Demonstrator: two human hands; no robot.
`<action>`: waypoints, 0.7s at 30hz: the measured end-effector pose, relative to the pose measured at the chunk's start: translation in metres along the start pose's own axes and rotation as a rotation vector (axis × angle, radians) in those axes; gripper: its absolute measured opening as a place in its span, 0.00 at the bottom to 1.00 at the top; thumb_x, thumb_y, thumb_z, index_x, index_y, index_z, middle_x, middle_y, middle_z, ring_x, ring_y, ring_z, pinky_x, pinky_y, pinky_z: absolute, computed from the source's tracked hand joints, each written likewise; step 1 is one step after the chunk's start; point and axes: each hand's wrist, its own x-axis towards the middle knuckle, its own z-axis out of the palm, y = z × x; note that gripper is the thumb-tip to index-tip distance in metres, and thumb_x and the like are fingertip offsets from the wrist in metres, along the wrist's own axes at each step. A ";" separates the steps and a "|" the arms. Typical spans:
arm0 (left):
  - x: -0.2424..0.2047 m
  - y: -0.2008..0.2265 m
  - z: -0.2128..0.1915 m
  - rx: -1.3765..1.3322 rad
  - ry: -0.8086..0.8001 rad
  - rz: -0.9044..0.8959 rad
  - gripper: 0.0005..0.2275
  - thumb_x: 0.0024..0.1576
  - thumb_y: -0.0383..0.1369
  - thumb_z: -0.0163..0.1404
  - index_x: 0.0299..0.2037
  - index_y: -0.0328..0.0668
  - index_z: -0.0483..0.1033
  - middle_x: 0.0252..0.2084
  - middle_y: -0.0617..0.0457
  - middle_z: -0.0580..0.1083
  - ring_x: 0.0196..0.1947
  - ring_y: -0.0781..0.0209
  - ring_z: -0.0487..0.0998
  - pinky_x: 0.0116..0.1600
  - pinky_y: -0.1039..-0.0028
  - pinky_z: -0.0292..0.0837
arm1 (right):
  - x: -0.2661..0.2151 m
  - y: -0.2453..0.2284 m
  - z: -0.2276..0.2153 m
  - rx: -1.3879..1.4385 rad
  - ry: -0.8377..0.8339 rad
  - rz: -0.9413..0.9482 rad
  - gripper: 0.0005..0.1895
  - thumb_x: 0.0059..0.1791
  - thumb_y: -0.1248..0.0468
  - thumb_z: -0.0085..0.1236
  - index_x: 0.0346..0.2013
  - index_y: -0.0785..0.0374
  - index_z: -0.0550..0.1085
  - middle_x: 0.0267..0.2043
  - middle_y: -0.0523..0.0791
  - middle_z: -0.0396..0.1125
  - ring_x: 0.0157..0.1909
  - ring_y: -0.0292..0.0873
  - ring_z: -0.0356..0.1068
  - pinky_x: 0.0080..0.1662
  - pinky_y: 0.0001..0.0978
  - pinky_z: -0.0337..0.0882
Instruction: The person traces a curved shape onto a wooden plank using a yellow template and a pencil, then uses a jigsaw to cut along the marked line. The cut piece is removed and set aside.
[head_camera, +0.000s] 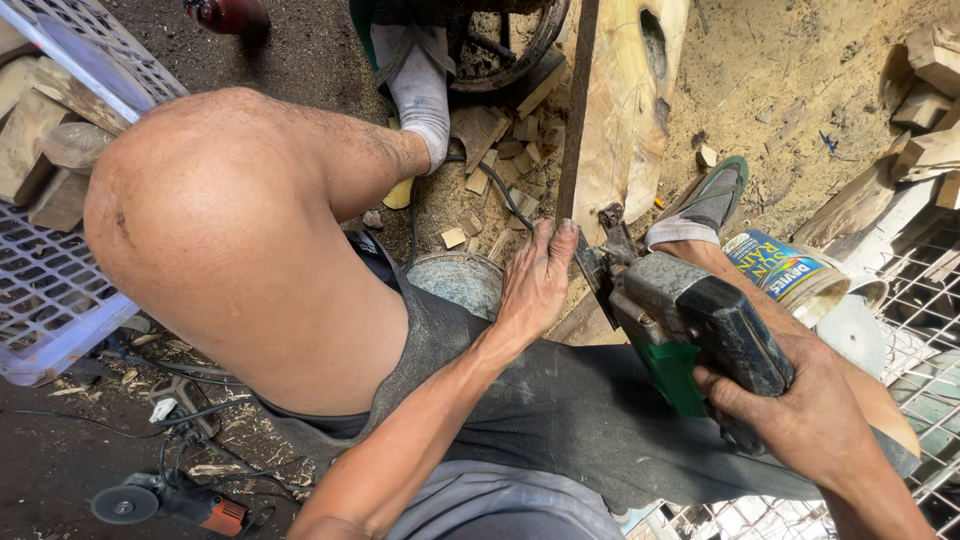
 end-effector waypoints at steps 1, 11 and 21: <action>0.000 0.000 0.000 -0.007 -0.003 -0.005 0.34 0.62 0.63 0.19 0.42 0.37 0.68 0.31 0.43 0.69 0.37 0.46 0.76 0.46 0.52 0.70 | 0.000 -0.003 0.000 -0.037 0.019 -0.032 0.27 0.34 0.70 0.65 0.48 0.68 0.76 0.37 0.46 0.74 0.34 0.37 0.71 0.39 0.30 0.73; 0.001 -0.002 0.003 0.066 0.050 0.053 0.33 0.65 0.60 0.20 0.41 0.36 0.69 0.32 0.42 0.69 0.38 0.45 0.74 0.49 0.52 0.70 | 0.000 0.006 0.000 -0.078 -0.033 0.150 0.13 0.40 0.69 0.68 0.39 0.68 0.80 0.27 0.48 0.74 0.27 0.39 0.70 0.31 0.33 0.73; -0.001 0.004 0.000 0.037 0.044 0.052 0.33 0.65 0.59 0.20 0.41 0.36 0.70 0.29 0.44 0.68 0.34 0.48 0.75 0.45 0.55 0.71 | 0.001 0.007 -0.001 -0.084 -0.012 0.200 0.10 0.39 0.66 0.69 0.33 0.68 0.83 0.24 0.46 0.74 0.24 0.37 0.70 0.29 0.32 0.71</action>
